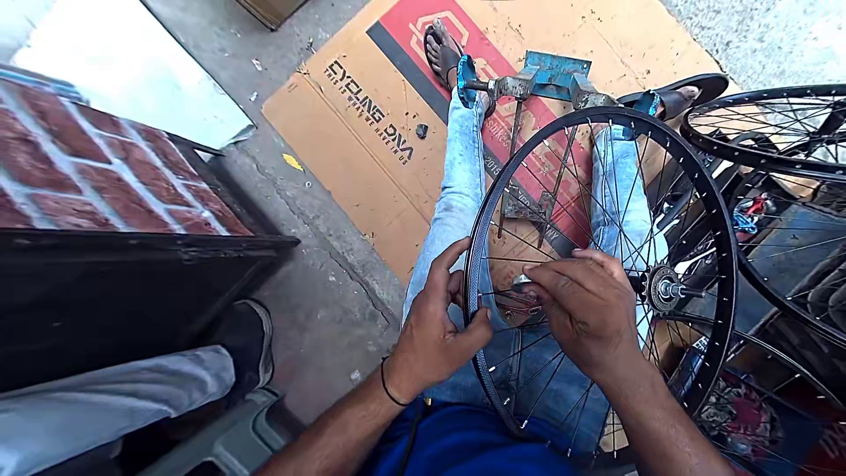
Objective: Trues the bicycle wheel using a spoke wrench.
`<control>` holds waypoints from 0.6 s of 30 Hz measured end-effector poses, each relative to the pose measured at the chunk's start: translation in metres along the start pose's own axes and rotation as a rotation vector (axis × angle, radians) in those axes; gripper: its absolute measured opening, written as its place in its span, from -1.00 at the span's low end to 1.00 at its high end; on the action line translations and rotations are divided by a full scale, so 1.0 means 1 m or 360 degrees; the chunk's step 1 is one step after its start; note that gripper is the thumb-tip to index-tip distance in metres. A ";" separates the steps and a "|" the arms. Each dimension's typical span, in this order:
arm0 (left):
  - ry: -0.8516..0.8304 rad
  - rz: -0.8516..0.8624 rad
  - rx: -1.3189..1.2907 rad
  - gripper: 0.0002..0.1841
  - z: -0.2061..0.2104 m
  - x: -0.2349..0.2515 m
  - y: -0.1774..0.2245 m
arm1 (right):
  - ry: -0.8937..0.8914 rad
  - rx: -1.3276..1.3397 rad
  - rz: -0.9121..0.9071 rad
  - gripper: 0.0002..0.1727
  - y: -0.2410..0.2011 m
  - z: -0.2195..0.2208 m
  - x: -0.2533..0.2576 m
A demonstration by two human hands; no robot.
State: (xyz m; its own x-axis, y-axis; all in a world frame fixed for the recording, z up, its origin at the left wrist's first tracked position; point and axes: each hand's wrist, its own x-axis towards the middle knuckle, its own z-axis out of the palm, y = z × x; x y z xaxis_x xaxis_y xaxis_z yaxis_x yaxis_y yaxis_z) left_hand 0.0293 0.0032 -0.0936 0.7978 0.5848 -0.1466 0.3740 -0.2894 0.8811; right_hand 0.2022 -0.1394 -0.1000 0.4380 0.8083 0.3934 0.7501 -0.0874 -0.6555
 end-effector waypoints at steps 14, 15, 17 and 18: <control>-0.0006 0.0041 0.0026 -0.20 0.003 -0.008 -0.006 | -0.0168 0.0022 0.0057 -0.76 0.025 0.008 0.013; -0.0011 0.0037 0.0029 -0.20 0.002 -0.008 -0.007 | -0.0222 0.0003 0.0011 -0.69 0.025 0.007 0.011; -0.0014 0.0030 0.0031 -0.20 0.001 -0.008 -0.008 | -0.0338 -0.0079 -0.0026 -0.57 0.026 0.007 0.005; -0.0015 0.0033 0.0020 -0.20 0.001 -0.009 -0.009 | -0.0364 -0.0108 -0.0032 -0.56 0.026 0.007 0.003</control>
State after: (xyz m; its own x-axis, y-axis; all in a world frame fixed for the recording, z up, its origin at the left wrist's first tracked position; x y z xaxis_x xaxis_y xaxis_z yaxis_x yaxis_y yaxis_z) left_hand 0.0191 -0.0006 -0.1004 0.8099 0.5714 -0.1329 0.3633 -0.3107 0.8783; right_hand 0.2196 -0.1347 -0.1203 0.3046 0.9205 0.2448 0.7927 -0.1025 -0.6009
